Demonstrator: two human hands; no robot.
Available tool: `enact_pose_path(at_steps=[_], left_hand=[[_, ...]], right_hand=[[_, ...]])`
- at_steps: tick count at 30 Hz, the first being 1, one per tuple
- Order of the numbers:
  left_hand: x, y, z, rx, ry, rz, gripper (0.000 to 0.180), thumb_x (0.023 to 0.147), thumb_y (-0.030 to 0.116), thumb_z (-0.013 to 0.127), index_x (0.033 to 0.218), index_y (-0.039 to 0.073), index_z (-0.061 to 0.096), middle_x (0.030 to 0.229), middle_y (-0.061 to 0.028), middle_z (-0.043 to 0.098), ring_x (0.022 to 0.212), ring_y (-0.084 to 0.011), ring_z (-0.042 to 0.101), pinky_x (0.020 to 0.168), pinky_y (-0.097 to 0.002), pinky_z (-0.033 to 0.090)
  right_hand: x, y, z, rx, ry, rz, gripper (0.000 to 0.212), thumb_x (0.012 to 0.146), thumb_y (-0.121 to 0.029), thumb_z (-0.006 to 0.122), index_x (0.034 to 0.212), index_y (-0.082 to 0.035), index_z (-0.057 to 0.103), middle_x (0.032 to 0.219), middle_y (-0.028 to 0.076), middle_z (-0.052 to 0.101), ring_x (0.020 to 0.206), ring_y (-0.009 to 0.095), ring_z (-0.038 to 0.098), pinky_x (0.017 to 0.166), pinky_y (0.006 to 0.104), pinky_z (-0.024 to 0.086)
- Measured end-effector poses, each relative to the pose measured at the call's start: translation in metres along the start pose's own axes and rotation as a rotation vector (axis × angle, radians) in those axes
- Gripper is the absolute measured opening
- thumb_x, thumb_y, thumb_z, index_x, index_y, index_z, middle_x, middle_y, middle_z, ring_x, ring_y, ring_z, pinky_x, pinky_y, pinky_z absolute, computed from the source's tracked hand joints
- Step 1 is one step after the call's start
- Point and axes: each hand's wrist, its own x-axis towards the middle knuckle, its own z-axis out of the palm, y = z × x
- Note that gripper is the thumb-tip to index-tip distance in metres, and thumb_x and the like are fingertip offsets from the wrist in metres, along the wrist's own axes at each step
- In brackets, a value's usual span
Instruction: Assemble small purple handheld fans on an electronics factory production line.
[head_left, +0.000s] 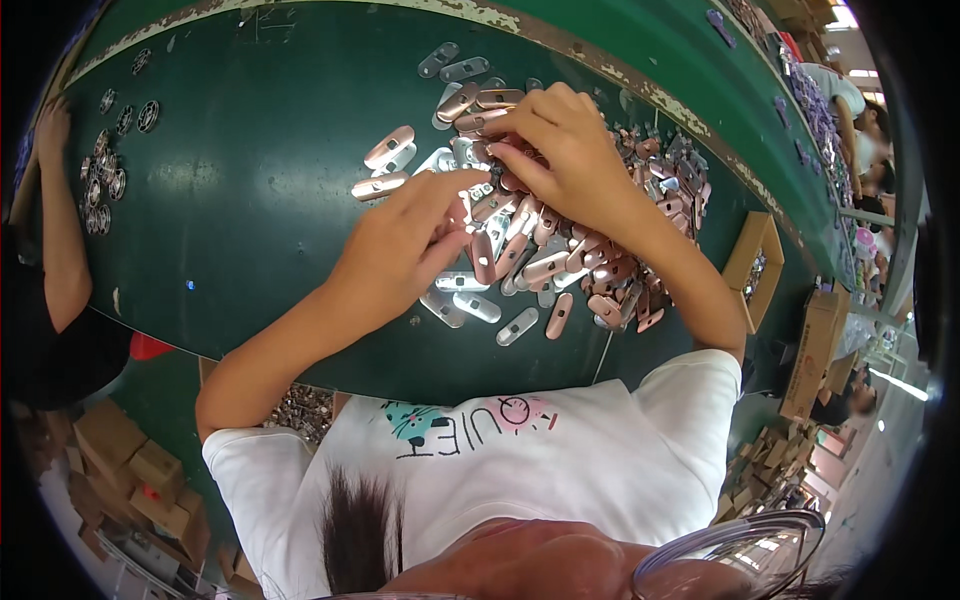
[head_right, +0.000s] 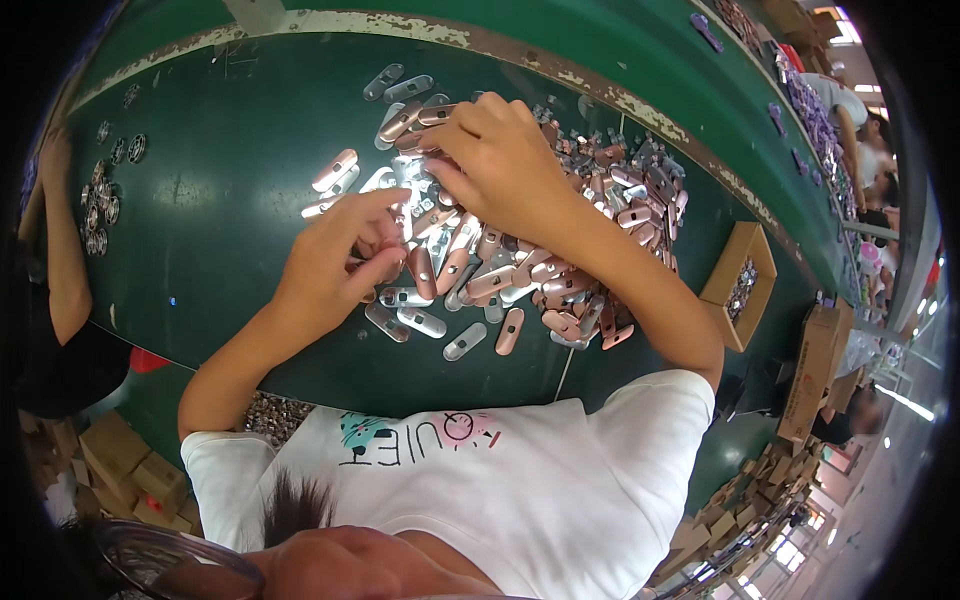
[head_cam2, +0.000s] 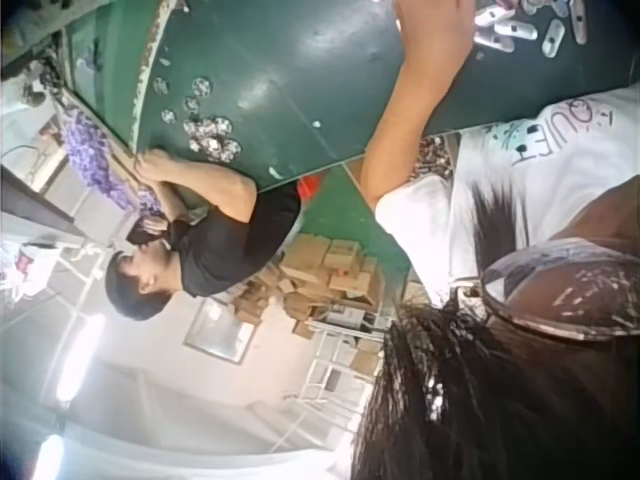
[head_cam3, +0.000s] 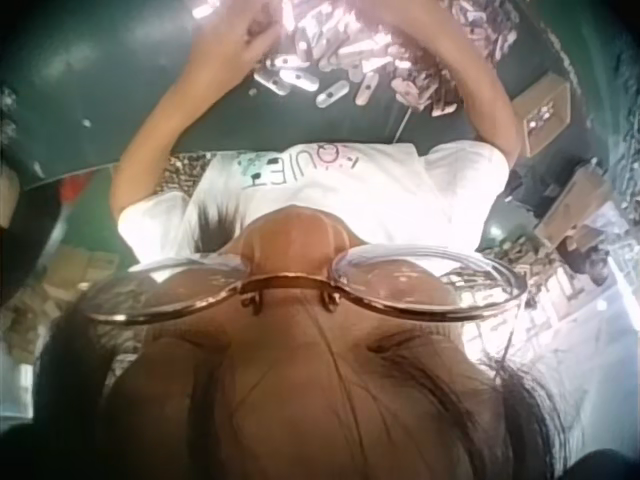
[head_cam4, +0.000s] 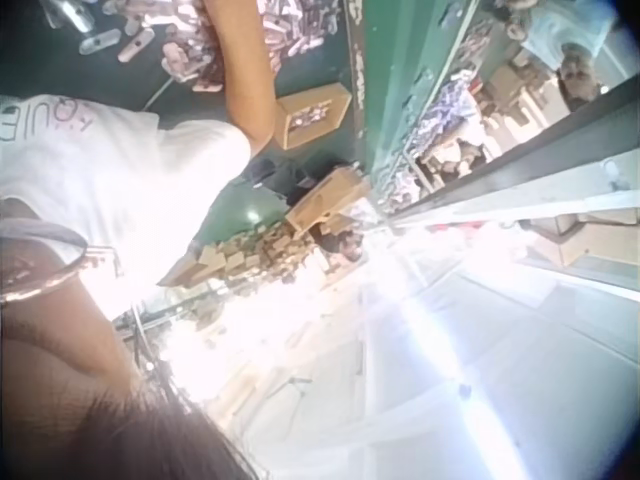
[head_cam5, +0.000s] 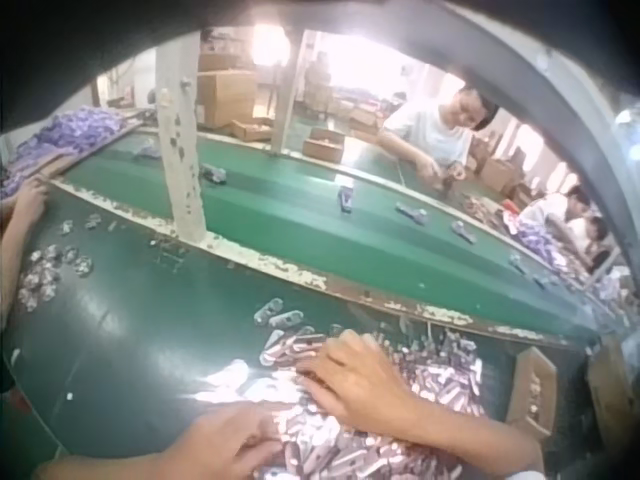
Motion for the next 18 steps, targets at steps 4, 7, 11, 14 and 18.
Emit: enact_pose_path(at_steps=[4,7,11,14,18], left_hand=[[0.004,-0.002,-0.001,-0.287,0.246,-0.075,0.048,0.078,-0.002,0.068,0.122,0.007,0.051,0.097,-0.0092,0.056,0.076,-0.0136,0.067,0.069,-0.0249,0.052],[0.008,0.007,-0.015,-0.550,0.240,-0.242,0.041,0.080,-0.001,0.069,0.117,0.000,0.052,0.100,-0.0103,0.059,0.082,-0.0126,0.066,0.073,-0.0241,0.053],[0.009,-0.008,-0.014,-0.714,0.211,-0.237,0.031,0.083,0.002,0.067,0.110,-0.004,0.054,0.091,-0.0087,0.064,0.078,-0.0120,0.066,0.073,-0.0226,0.052],[0.010,-0.003,-0.012,-0.787,0.222,-0.268,0.026,0.086,0.004,0.064,0.109,-0.002,0.054,0.083,-0.0078,0.065,0.075,-0.0121,0.065,0.070,-0.0228,0.054],[0.009,0.001,-0.014,-0.768,0.222,-0.240,0.022,0.089,0.007,0.060,0.109,-0.001,0.053,0.087,-0.0089,0.063,0.074,-0.0127,0.065,0.062,-0.0227,0.055]], right_hand=[[-0.003,-0.004,0.005,-0.114,-0.043,-0.017,0.017,0.076,-0.015,0.070,0.092,-0.008,0.066,0.084,0.003,0.056,0.083,0.024,0.051,0.072,0.0355,0.037],[-0.006,-0.004,0.011,-0.239,-0.035,-0.082,0.015,0.070,-0.013,0.068,0.082,-0.006,0.064,0.083,0.004,0.056,0.083,0.022,0.051,0.071,0.0354,0.038],[-0.007,-0.011,0.014,-0.418,0.005,-0.192,0.012,0.059,-0.010,0.062,0.069,-0.006,0.059,0.080,0.005,0.055,0.080,0.020,0.052,0.069,0.0342,0.038],[-0.008,-0.011,0.016,-0.471,0.039,-0.203,0.010,0.059,-0.010,0.062,0.068,-0.006,0.058,0.078,0.005,0.055,0.079,0.020,0.052,0.069,0.0333,0.038],[-0.007,-0.007,0.017,-0.498,0.046,-0.212,0.011,0.061,-0.010,0.061,0.070,-0.006,0.059,0.081,0.005,0.056,0.081,0.020,0.052,0.069,0.0332,0.038]])
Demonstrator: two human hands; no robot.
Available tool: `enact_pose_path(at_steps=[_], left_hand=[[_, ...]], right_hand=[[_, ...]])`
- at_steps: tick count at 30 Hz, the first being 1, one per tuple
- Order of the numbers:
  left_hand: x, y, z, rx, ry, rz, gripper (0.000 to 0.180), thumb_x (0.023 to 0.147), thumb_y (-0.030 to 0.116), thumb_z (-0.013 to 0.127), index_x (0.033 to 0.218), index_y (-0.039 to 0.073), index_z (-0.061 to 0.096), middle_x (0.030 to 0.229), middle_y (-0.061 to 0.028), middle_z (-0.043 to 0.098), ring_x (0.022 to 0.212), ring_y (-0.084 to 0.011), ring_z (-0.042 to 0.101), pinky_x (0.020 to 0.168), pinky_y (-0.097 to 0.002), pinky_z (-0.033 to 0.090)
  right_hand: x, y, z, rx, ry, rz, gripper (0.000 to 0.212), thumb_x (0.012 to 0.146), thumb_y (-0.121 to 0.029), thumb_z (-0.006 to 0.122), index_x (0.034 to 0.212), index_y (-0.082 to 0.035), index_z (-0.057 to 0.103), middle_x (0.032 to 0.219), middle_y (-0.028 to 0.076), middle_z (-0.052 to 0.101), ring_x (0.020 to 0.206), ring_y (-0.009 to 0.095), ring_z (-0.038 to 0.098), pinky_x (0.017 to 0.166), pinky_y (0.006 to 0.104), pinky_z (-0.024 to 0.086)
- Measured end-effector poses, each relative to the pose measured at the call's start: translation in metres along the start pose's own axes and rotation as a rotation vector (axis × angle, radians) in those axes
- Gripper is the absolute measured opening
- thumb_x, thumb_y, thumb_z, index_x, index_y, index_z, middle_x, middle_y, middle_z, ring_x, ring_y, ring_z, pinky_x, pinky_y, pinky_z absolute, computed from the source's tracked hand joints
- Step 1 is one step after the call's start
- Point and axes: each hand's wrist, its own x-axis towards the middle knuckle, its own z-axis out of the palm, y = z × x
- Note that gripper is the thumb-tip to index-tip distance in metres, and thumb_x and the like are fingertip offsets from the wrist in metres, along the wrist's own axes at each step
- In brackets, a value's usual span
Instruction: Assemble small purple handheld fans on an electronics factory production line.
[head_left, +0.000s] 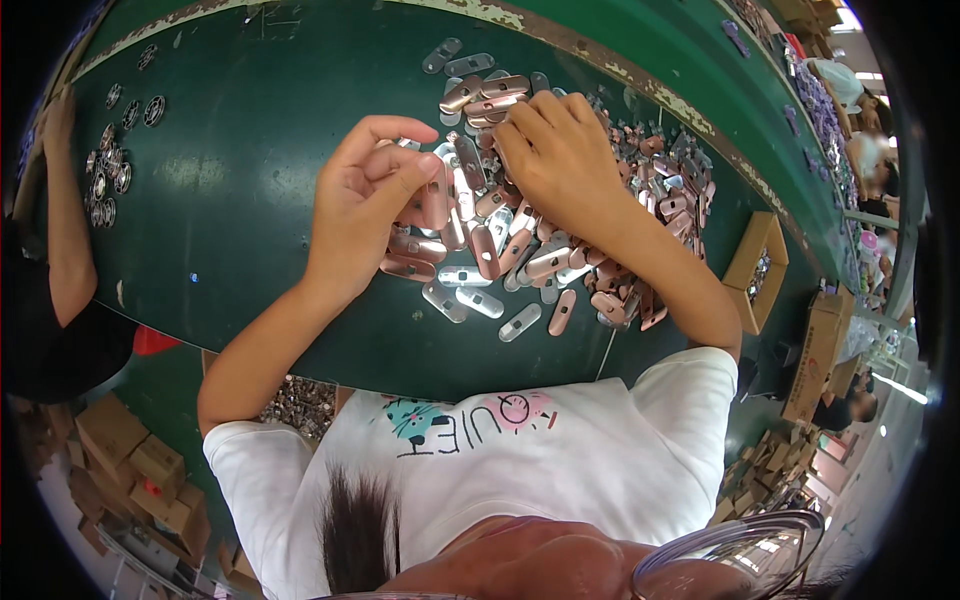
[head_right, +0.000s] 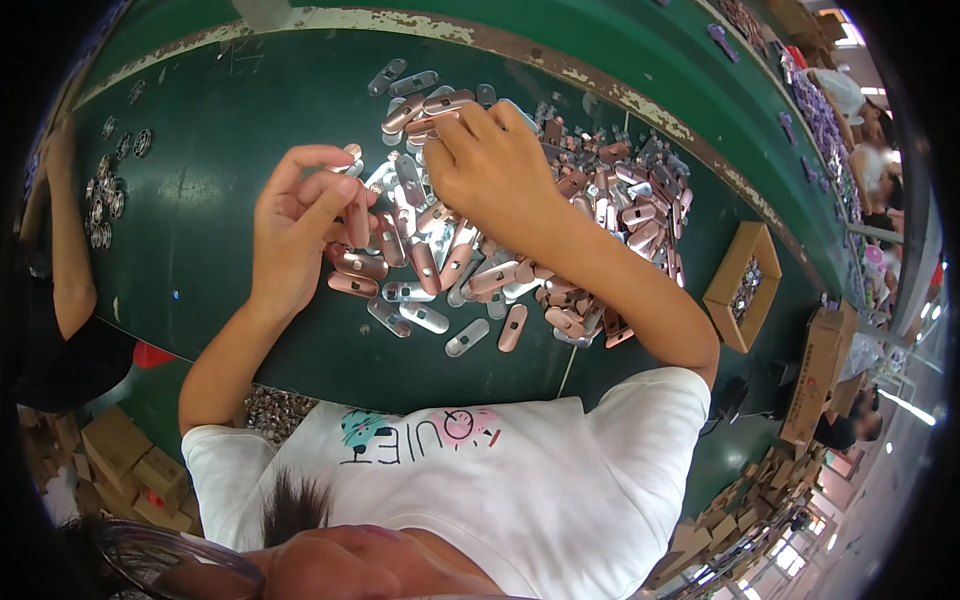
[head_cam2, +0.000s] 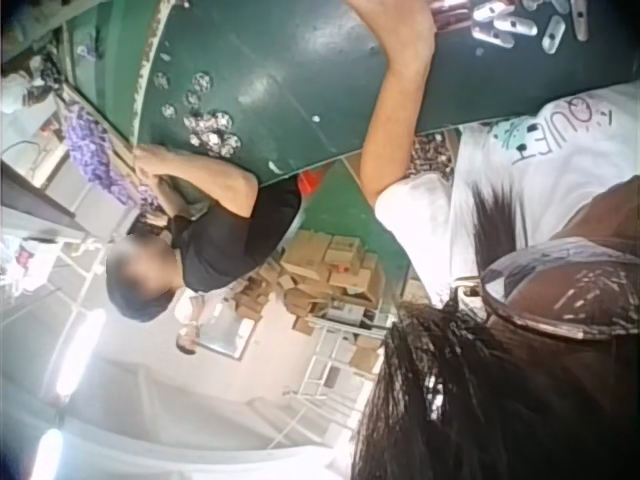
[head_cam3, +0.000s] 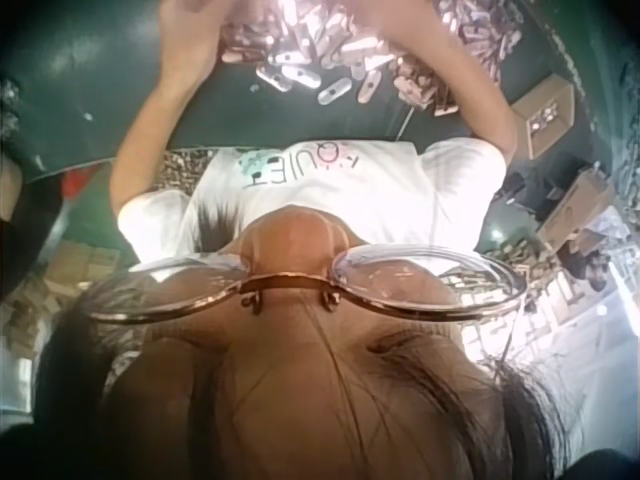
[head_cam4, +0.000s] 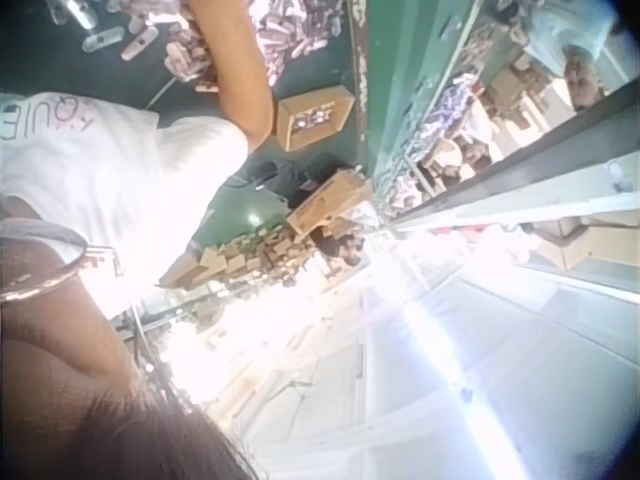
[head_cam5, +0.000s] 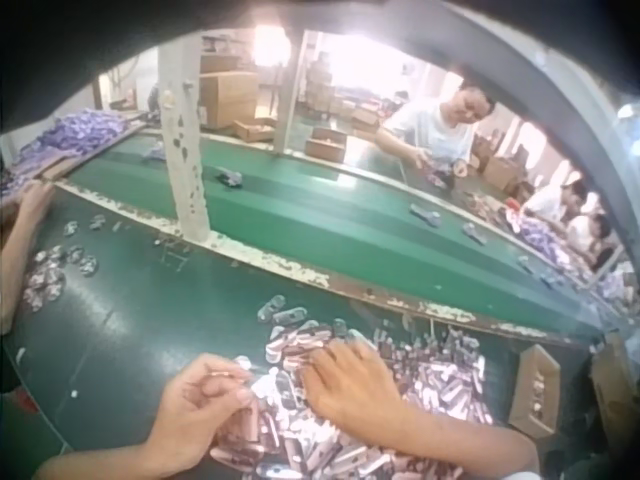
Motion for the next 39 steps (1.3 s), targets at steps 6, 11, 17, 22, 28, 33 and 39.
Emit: enact_pose_path(at_steps=[6,11,17,22,28,33,39], left_hand=[[0.002,0.004,0.002,0.135,0.047,-0.040,0.016,0.094,0.012,0.054,0.108,0.002,0.052,0.091,-0.0091,0.059,0.064,-0.0127,0.063,0.046,-0.0171,0.047],[0.010,0.000,-0.002,0.164,0.032,0.058,0.026,0.090,0.005,0.058,0.114,0.002,0.049,0.096,-0.0077,0.059,0.077,-0.0098,0.062,0.060,-0.0209,0.050],[-0.003,-0.006,-0.010,0.140,-0.042,0.036,0.035,0.089,0.002,0.057,0.122,0.002,0.046,0.108,-0.0110,0.061,0.084,-0.0083,0.058,0.072,-0.0220,0.048],[0.003,-0.032,-0.008,0.183,-0.047,0.051,0.021,0.094,0.008,0.053,0.112,-0.001,0.048,0.099,-0.0088,0.060,0.088,-0.0124,0.063,0.074,-0.0252,0.052],[0.007,-0.031,-0.003,0.021,-0.070,0.149,0.011,0.090,0.006,0.061,0.099,0.000,0.060,0.094,-0.0038,0.061,0.084,-0.0088,0.060,0.073,-0.0221,0.049],[-0.003,-0.004,-0.014,0.044,0.113,-0.003,0.022,0.088,0.012,0.064,0.107,0.002,0.058,0.095,-0.0077,0.068,0.083,-0.0085,0.062,0.067,-0.0209,0.048],[0.011,-0.005,-0.011,-0.015,0.213,0.100,0.019,0.091,0.011,0.059,0.106,-0.001,0.056,0.096,-0.0111,0.067,0.084,-0.0093,0.062,0.070,-0.0218,0.050]], right_hand=[[0.003,0.007,-0.007,0.283,-0.101,0.102,0.016,0.073,-0.013,0.070,0.084,-0.006,0.062,0.084,0.003,0.054,0.083,0.022,0.051,0.071,0.0344,0.038],[0.005,0.007,-0.008,0.274,-0.165,0.112,0.013,0.069,-0.010,0.068,0.079,-0.006,0.061,0.090,0.004,0.059,0.085,0.023,0.054,0.073,0.0359,0.039],[0.018,0.011,-0.002,0.708,-0.220,0.273,0.015,0.073,-0.007,0.068,0.084,-0.004,0.058,0.081,0.009,0.056,0.079,0.027,0.052,0.071,0.0357,0.042],[0.007,0.008,-0.012,0.739,-0.122,0.427,0.008,0.077,-0.003,0.065,0.083,-0.002,0.061,0.077,0.010,0.060,0.070,0.024,0.057,0.063,0.0321,0.045],[0.002,-0.003,-0.018,0.965,-0.102,0.678,0.009,0.075,0.001,0.065,0.083,0.000,0.060,0.071,0.006,0.058,0.063,0.009,0.053,0.058,0.0225,0.043],[0.030,-0.006,-0.002,0.815,-0.078,0.482,0.011,0.073,-0.006,0.066,0.081,-0.002,0.060,0.069,0.005,0.058,0.061,0.011,0.054,0.058,0.0245,0.045],[0.041,0.007,0.005,0.931,-0.086,0.475,0.013,0.068,-0.005,0.066,0.076,0.000,0.057,0.067,0.012,0.059,0.060,0.023,0.060,0.057,0.0325,0.048]])
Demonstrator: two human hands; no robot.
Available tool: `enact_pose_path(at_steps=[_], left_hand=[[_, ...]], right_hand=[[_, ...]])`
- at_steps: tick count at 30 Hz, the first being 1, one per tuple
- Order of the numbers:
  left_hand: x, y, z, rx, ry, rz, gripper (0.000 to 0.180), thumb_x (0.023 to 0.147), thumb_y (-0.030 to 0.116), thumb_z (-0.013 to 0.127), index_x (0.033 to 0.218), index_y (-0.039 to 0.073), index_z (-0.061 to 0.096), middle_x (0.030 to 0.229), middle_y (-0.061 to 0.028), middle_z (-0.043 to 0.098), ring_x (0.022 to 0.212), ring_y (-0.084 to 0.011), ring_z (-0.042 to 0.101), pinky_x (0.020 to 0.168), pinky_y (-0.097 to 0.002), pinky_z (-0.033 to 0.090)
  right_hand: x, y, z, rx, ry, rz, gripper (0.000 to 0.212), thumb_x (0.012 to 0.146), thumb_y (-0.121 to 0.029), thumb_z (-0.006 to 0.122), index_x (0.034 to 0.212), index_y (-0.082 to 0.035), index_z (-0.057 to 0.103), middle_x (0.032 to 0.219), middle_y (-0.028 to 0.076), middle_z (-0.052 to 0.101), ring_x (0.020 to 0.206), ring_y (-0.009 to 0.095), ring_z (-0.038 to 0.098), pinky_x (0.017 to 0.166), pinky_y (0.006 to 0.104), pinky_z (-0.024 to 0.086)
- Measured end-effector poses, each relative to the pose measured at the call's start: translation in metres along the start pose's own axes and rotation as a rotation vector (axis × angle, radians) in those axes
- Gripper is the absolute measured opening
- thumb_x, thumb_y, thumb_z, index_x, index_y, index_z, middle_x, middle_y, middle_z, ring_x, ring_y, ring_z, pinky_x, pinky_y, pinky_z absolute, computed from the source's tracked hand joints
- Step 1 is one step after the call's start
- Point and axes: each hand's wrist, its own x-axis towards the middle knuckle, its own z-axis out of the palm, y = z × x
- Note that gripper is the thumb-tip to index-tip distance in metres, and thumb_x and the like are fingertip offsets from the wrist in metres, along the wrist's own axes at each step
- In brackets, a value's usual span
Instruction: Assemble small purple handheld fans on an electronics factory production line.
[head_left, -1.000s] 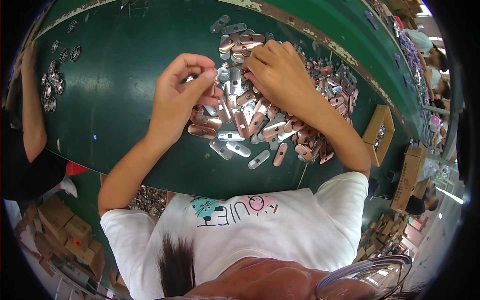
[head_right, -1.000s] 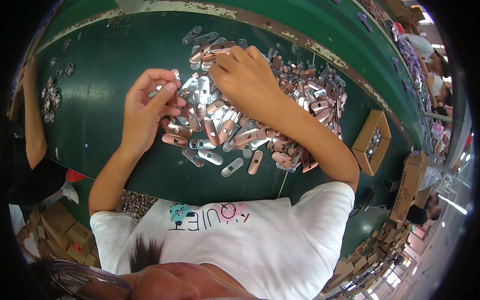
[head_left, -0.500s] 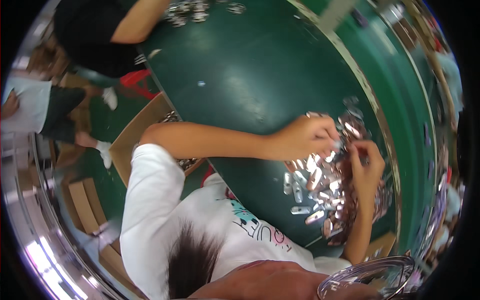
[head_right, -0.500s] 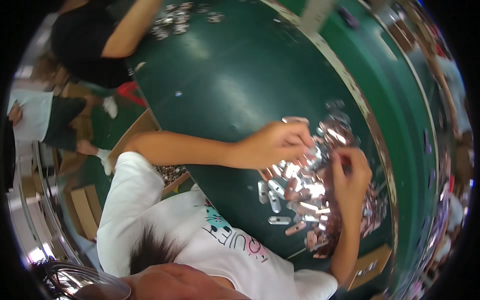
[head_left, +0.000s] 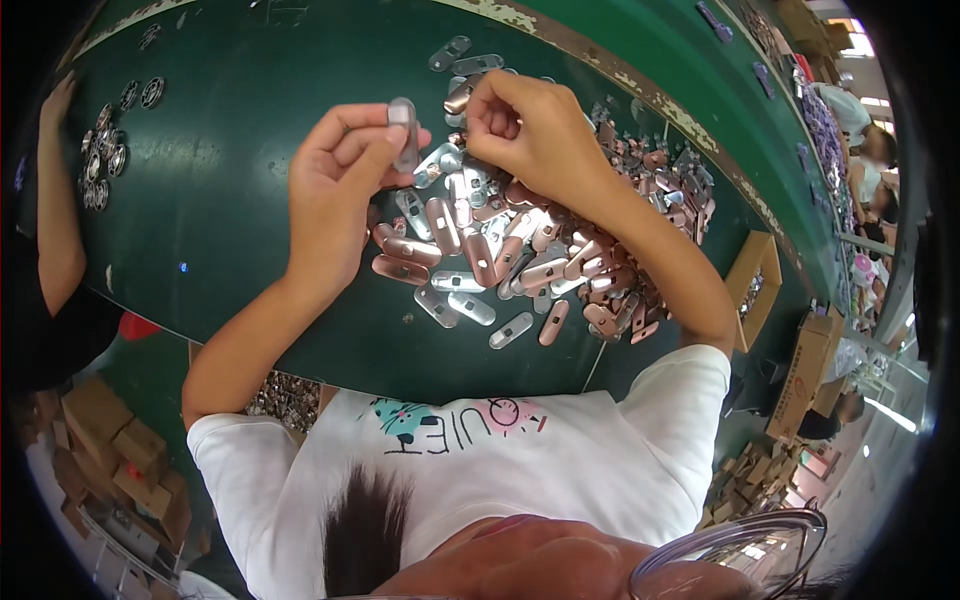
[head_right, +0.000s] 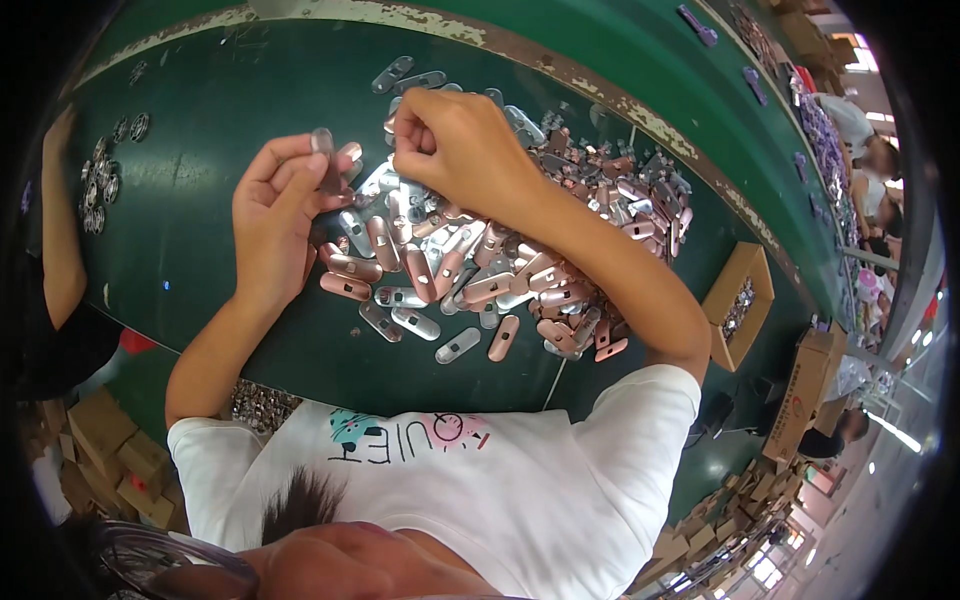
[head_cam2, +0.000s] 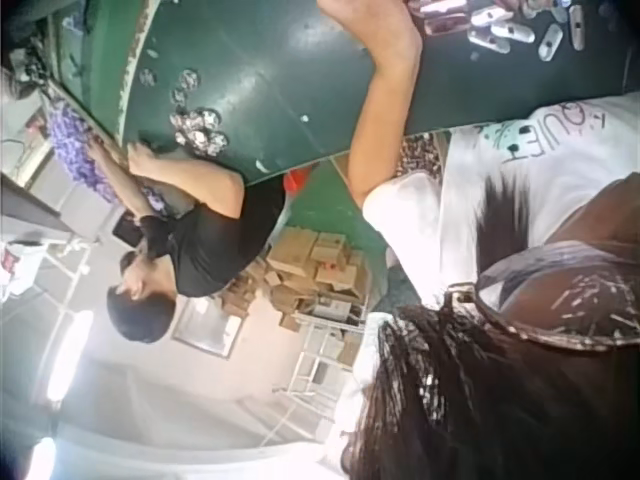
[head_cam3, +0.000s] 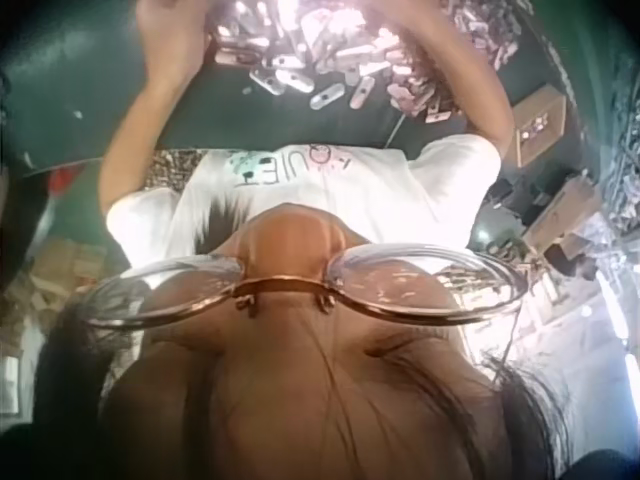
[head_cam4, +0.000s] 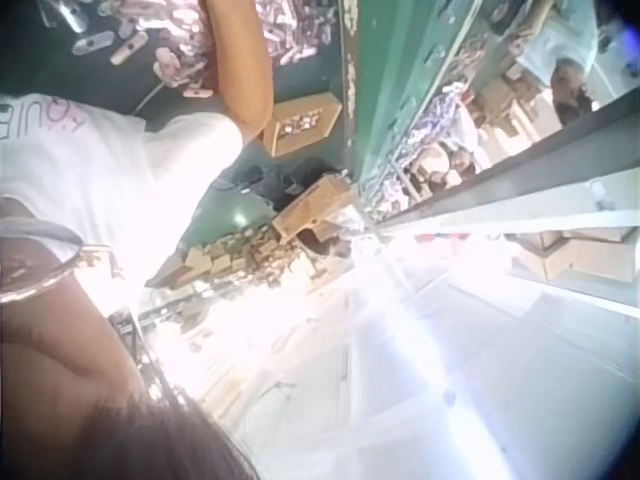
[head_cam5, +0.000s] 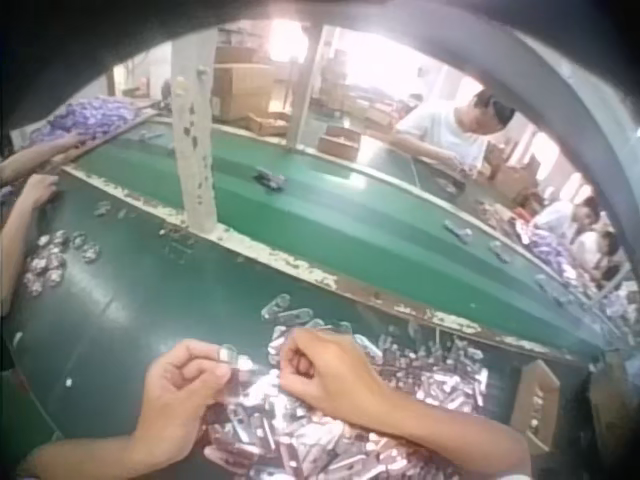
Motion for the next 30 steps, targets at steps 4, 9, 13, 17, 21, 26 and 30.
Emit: enact_pose_path(at_steps=[4,9,13,17,21,26,30], left_hand=[[0.004,0.001,-0.002,-0.155,0.104,0.063,0.017,0.091,0.008,0.058,0.105,-0.001,0.055,0.096,-0.0113,0.066,0.087,-0.0127,0.063,0.073,-0.0254,0.052],[0.009,0.011,-0.013,-0.282,0.178,0.203,0.015,0.091,0.007,0.058,0.104,0.000,0.054,0.095,-0.0096,0.065,0.089,-0.0153,0.063,0.074,-0.0268,0.053],[0.005,0.010,-0.010,-0.296,0.155,0.182,0.015,0.091,0.007,0.058,0.104,0.000,0.054,0.096,-0.0099,0.064,0.089,-0.0152,0.063,0.074,-0.0274,0.053],[0.005,0.007,-0.010,-0.285,0.160,0.136,0.016,0.091,0.008,0.057,0.104,-0.001,0.054,0.096,-0.0102,0.064,0.088,-0.0148,0.063,0.076,-0.0284,0.054],[0.006,0.005,-0.010,-0.302,0.169,0.135,0.016,0.092,0.008,0.056,0.105,-0.001,0.053,0.096,-0.0101,0.064,0.088,-0.0147,0.063,0.078,-0.0293,0.054],[0.005,0.007,-0.009,-0.301,0.168,0.156,0.015,0.092,0.008,0.056,0.104,0.000,0.053,0.098,-0.0103,0.064,0.088,-0.0149,0.063,0.077,-0.0290,0.054],[0.004,0.006,-0.011,-0.294,0.130,0.113,0.015,0.092,0.008,0.056,0.104,0.001,0.053,0.097,-0.0104,0.064,0.090,-0.0154,0.063,0.076,-0.0285,0.054]], right_hand=[[0.021,0.005,0.014,0.013,-0.102,-0.078,0.014,0.067,-0.009,0.065,0.074,0.000,0.058,0.067,0.013,0.060,0.061,0.026,0.061,0.058,0.0350,0.048],[0.045,0.014,0.032,-0.177,-0.201,-0.330,0.011,0.073,-0.009,0.062,0.077,0.000,0.057,0.072,0.014,0.060,0.070,0.030,0.059,0.062,0.0383,0.047],[0.039,0.014,0.019,-0.182,-0.128,-0.287,0.010,0.075,-0.010,0.061,0.081,-0.002,0.060,0.075,0.013,0.059,0.080,0.031,0.058,0.070,0.0404,0.047],[0.022,0.015,0.016,-0.172,-0.068,-0.269,0.009,0.079,-0.006,0.062,0.087,-0.003,0.062,0.078,0.011,0.058,0.078,0.029,0.057,0.068,0.0394,0.046],[0.017,0.012,0.019,-0.214,-0.104,-0.356,0.011,0.079,-0.005,0.064,0.089,-0.003,0.063,0.080,0.009,0.058,0.078,0.028,0.056,0.069,0.0383,0.045],[0.018,0.003,0.030,-0.135,-0.205,-0.483,0.010,0.076,-0.009,0.064,0.086,-0.006,0.064,0.082,0.007,0.054,0.083,0.026,0.056,0.070,0.0393,0.047],[0.018,0.003,0.039,-0.320,-0.219,-0.576,0.010,0.074,-0.009,0.063,0.084,-0.006,0.064,0.080,0.006,0.055,0.081,0.024,0.058,0.067,0.0383,0.049]])
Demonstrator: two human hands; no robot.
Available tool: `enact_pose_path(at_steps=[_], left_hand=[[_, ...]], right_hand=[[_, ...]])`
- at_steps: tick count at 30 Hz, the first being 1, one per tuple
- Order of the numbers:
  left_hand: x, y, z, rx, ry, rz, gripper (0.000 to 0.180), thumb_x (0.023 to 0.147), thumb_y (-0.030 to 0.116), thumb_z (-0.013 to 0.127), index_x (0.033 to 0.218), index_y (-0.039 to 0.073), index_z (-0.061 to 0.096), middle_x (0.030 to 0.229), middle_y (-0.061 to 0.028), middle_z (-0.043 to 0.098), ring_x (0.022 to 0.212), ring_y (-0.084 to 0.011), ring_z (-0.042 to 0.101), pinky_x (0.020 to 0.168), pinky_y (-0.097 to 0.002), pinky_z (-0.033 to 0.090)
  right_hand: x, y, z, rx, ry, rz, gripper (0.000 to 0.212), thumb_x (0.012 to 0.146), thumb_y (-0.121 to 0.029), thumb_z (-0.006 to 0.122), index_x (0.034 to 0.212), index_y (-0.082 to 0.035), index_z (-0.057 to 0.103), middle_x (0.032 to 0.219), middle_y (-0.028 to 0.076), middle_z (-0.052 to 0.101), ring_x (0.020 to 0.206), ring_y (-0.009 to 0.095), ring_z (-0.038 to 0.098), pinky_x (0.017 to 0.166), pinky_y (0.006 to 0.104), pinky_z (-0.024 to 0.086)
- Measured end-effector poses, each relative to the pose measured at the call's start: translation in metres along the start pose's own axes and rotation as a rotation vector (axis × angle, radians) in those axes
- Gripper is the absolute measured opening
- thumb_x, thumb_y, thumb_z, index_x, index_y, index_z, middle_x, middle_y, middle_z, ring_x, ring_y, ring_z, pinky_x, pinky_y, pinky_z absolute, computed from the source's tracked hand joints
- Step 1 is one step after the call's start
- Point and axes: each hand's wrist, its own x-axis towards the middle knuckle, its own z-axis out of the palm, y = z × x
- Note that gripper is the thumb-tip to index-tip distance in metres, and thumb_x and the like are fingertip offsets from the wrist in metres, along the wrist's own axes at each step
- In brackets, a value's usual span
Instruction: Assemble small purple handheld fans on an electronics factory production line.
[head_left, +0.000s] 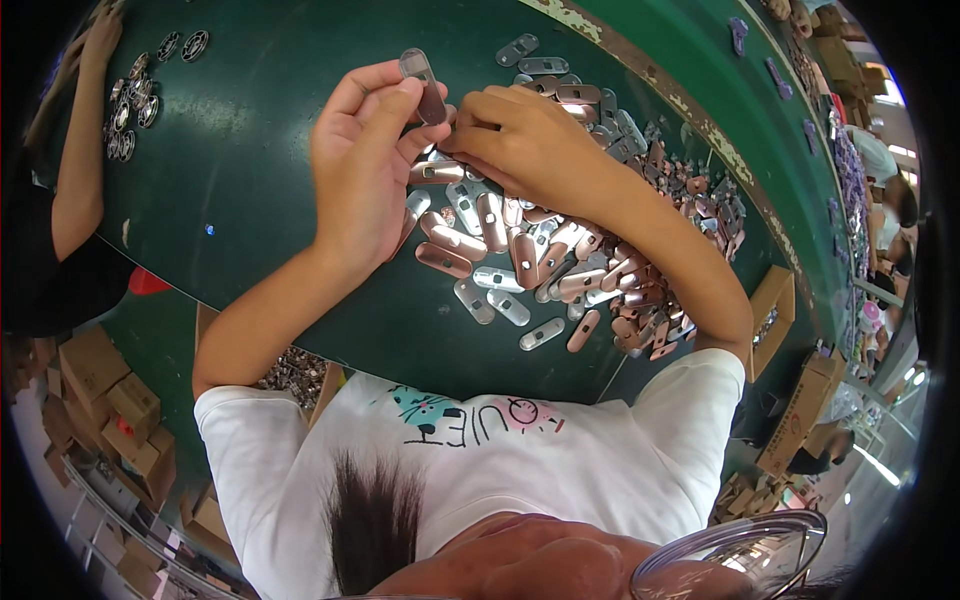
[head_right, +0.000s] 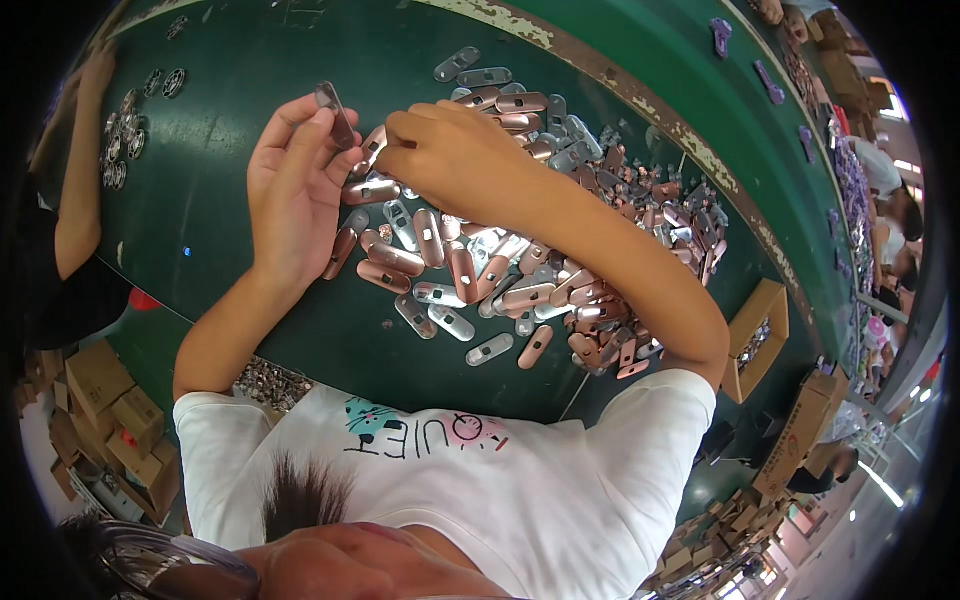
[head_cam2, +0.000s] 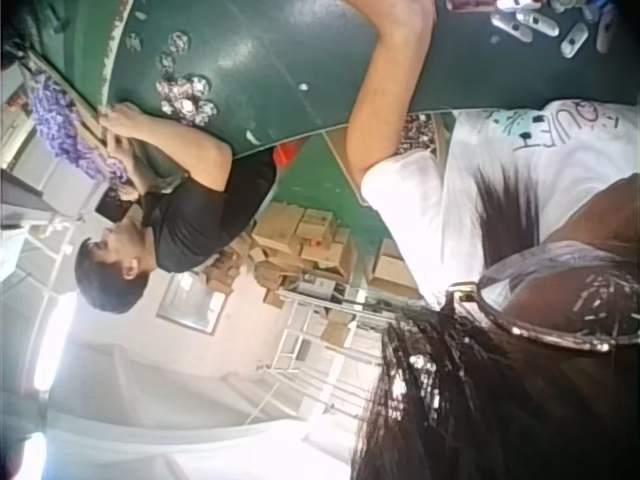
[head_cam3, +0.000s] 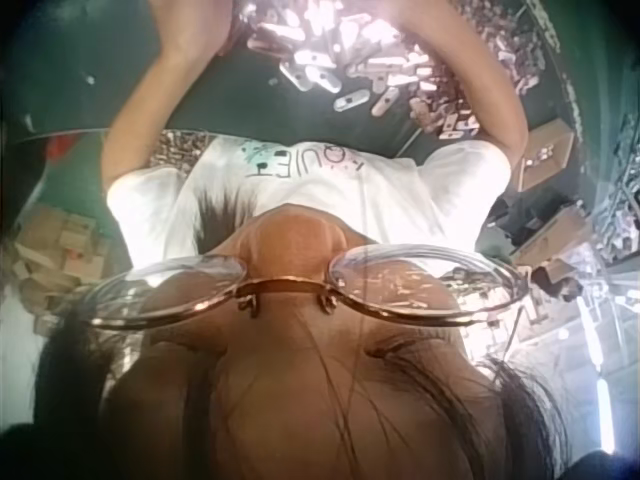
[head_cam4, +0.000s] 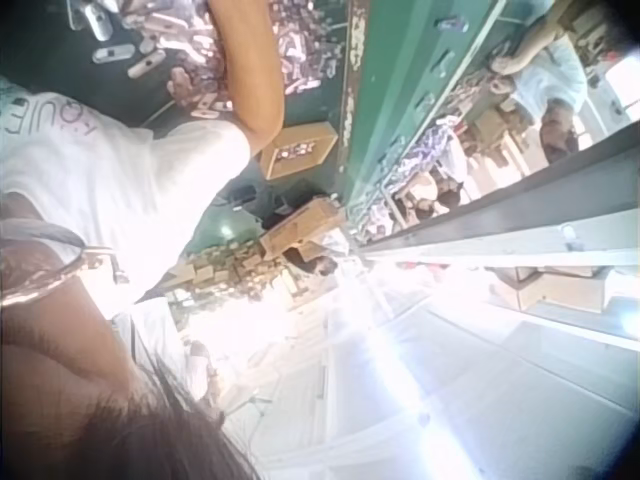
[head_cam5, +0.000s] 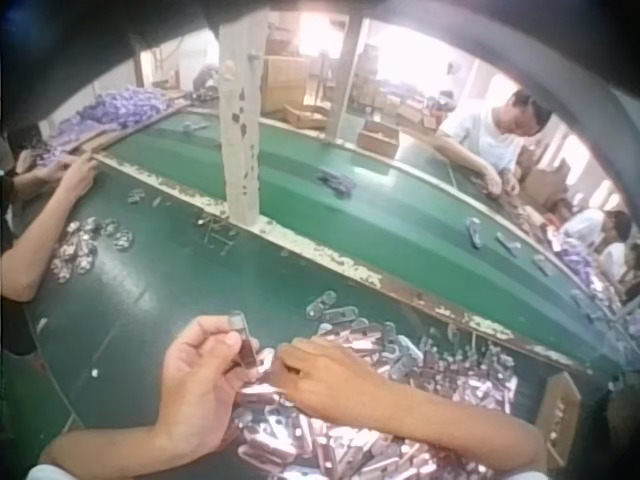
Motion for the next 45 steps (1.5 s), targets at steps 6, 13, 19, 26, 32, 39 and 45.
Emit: enact_pose_path(at_steps=[6,13,19,26,32,39,45], left_hand=[[-0.001,0.000,0.005,-0.001,0.003,-0.048,0.018,0.091,0.011,0.058,0.105,0.001,0.053,0.098,-0.0120,0.066,0.080,-0.0144,0.066,0.069,-0.0243,0.055],[-0.007,0.000,0.009,0.106,0.001,-0.036,0.019,0.090,0.011,0.061,0.104,-0.001,0.055,0.101,-0.0148,0.067,0.082,-0.0141,0.067,0.063,-0.0247,0.056],[-0.015,-0.010,0.006,0.199,-0.200,-0.192,0.015,0.088,0.002,0.062,0.101,-0.003,0.060,0.101,-0.0114,0.066,0.090,-0.0149,0.065,0.078,-0.0259,0.057],[-0.019,-0.012,0.009,0.227,-0.291,-0.268,0.013,0.090,0.003,0.057,0.101,-0.004,0.057,0.098,-0.0110,0.065,0.085,-0.0138,0.066,0.077,-0.0258,0.056],[-0.020,-0.012,0.009,0.254,-0.317,-0.265,0.010,0.091,0.006,0.057,0.098,-0.001,0.056,0.098,-0.0096,0.064,0.084,-0.0127,0.066,0.073,-0.0233,0.057],[-0.024,-0.007,0.011,0.282,-0.300,-0.330,0.013,0.091,0.008,0.059,0.099,-0.002,0.057,0.094,-0.0087,0.065,0.085,-0.0108,0.064,0.073,-0.0232,0.054],[-0.023,-0.011,0.010,0.237,-0.305,-0.262,0.011,0.090,0.007,0.059,0.098,0.001,0.055,0.098,-0.0096,0.065,0.078,-0.0124,0.066,0.066,-0.0215,0.056]], right_hand=[[0.005,-0.010,-0.004,-0.154,-0.033,-0.014,0.010,0.070,-0.008,0.062,0.077,-0.001,0.060,0.079,0.009,0.056,0.076,0.024,0.061,0.063,0.0365,0.052],[0.002,-0.002,-0.015,0.185,0.124,0.209,0.012,0.072,-0.007,0.065,0.078,0.002,0.060,0.076,0.010,0.061,0.071,0.024,0.063,0.062,0.0321,0.052],[-0.019,-0.020,-0.049,0.402,0.380,0.225,0.011,0.070,0.000,0.068,0.080,0.000,0.064,0.072,0.008,0.062,0.064,0.017,0.062,0.060,0.0266,0.050],[-0.027,-0.036,-0.041,0.163,0.345,0.196,0.018,0.067,-0.001,0.068,0.084,-0.004,0.062,0.080,0.007,0.055,0.067,0.024,0.056,0.058,0.0308,0.048],[-0.029,-0.038,-0.043,0.464,0.348,0.340,0.014,0.074,0.000,0.067,0.088,-0.003,0.064,0.080,0.006,0.056,0.069,0.017,0.061,0.060,0.0272,0.050],[-0.030,-0.045,-0.044,0.494,0.348,0.376,0.013,0.076,-0.001,0.068,0.088,-0.003,0.064,0.082,0.006,0.058,0.070,0.016,0.062,0.063,0.0251,0.052],[-0.033,-0.039,-0.034,0.316,0.398,0.260,0.017,0.073,-0.004,0.072,0.088,-0.004,0.064,0.081,0.006,0.058,0.069,0.018,0.060,0.057,0.0290,0.049]])
